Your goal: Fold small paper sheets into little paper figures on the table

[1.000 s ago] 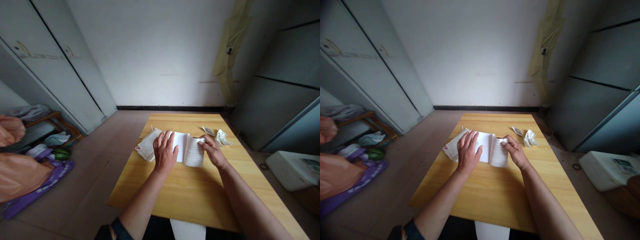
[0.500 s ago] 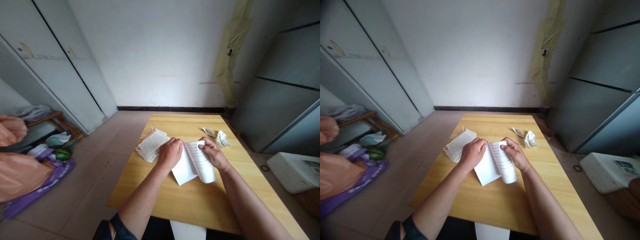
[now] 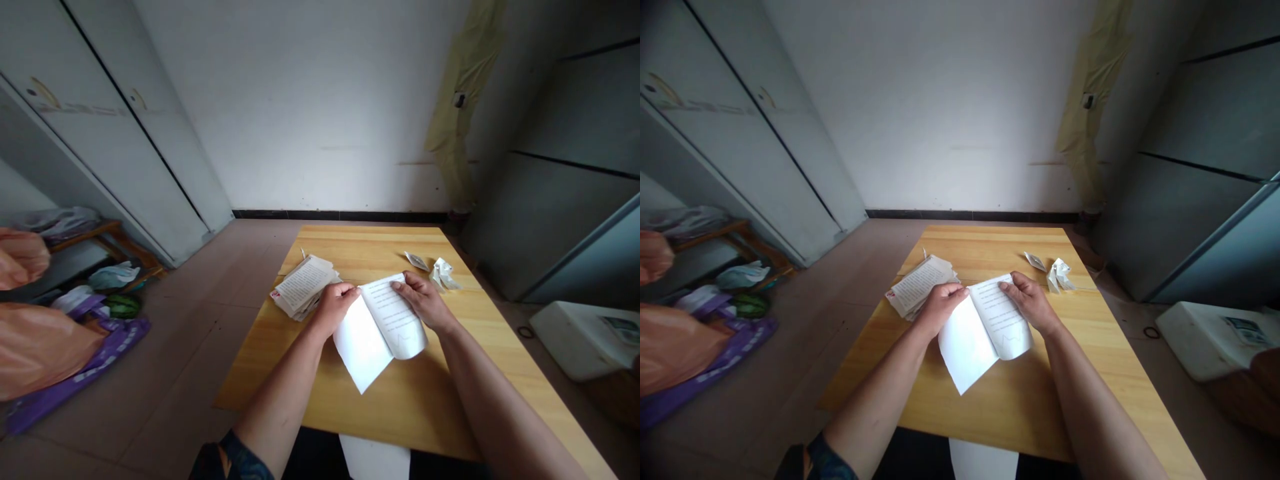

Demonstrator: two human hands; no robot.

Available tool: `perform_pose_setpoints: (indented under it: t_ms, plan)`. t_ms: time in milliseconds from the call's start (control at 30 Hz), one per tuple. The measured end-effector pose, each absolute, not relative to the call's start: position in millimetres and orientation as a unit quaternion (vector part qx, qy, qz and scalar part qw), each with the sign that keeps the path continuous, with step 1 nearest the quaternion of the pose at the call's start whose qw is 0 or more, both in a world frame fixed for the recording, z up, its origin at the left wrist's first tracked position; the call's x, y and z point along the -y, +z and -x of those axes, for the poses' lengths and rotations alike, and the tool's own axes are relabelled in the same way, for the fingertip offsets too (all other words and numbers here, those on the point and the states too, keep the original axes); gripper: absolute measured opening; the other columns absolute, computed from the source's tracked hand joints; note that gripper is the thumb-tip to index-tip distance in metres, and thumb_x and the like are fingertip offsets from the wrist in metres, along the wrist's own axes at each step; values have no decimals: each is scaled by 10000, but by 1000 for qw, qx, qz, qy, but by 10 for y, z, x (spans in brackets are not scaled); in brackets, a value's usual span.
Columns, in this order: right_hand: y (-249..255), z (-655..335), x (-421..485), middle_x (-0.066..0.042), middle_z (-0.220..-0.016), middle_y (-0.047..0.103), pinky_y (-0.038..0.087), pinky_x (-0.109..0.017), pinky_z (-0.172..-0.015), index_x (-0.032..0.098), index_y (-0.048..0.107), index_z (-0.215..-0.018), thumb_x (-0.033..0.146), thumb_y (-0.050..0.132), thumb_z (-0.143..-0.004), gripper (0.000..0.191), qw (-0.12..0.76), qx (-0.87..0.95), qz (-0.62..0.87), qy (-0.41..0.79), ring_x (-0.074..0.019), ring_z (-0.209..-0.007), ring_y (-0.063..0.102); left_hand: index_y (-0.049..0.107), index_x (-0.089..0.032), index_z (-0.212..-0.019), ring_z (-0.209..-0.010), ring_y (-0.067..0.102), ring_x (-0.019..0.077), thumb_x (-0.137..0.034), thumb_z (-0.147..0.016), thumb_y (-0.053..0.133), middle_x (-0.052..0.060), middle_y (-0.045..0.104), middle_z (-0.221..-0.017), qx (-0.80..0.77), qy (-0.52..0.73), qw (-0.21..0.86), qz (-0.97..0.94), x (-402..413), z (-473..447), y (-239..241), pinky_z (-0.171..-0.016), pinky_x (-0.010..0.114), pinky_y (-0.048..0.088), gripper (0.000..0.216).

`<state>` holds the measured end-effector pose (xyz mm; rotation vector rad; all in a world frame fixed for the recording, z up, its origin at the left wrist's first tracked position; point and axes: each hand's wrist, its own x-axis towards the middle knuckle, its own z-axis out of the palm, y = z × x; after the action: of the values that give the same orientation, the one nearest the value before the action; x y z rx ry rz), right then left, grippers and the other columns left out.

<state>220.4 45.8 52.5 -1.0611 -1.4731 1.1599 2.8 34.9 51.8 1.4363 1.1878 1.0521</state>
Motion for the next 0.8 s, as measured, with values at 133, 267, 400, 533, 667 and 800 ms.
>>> perform_pose_setpoints:
  t_ms: [133, 267, 400, 533, 667, 800]
  plan:
    - [490, -2168, -476, 44, -601, 378, 279, -202, -435, 199, 436, -654, 510, 658, -750, 393, 478, 607, 434, 463, -84, -538, 339, 559, -141, -653, -554, 388, 95, -462, -736, 613, -35, 446, -577, -480, 450, 503, -560, -357, -26, 476, -499, 203, 268, 336]
    - [485, -2145, -472, 34, -596, 424, 314, -212, -447, 199, 470, -668, 534, 648, -747, 387, 483, 604, 445, 452, -97, -546, 372, 561, -138, -652, -533, 394, 91, -472, -713, 637, -37, 456, -566, -475, 465, 524, -533, -352, -37, 458, -492, 201, 287, 348]
    - [481, -2134, -473, 38, -582, 429, 305, -218, -439, 204, 465, -650, 549, 656, -729, 402, 491, 601, 449, 442, -98, -529, 372, 567, -140, -668, -527, 416, 93, -478, -704, 650, -36, 483, -571, -467, 478, 539, -513, -352, -39, 438, -492, 201, 302, 349]
    - [463, -2132, -486, 45, -577, 416, 302, -226, -448, 209, 455, -645, 555, 647, -736, 406, 493, 607, 450, 431, -99, -525, 369, 581, -141, -682, -527, 434, 94, -480, -697, 662, -37, 505, -574, -468, 481, 547, -500, -357, -37, 418, -500, 203, 310, 348]
    - [440, -2119, -501, 41, -591, 408, 298, -232, -465, 210, 453, -649, 562, 630, -749, 406, 494, 613, 454, 418, -105, -545, 367, 591, -138, -679, -540, 450, 95, -478, -682, 678, -31, 529, -586, -466, 492, 554, -484, -356, -50, 417, -514, 203, 328, 351]
    - [390, -2125, -537, 37, -597, 392, 283, -234, -469, 214, 437, -640, 554, 635, -747, 409, 503, 610, 464, 399, -109, -556, 354, 586, -139, -675, -527, 456, 94, -481, -665, 691, -29, 535, -576, -469, 506, 557, -462, -356, -43, 413, -502, 202, 332, 358]
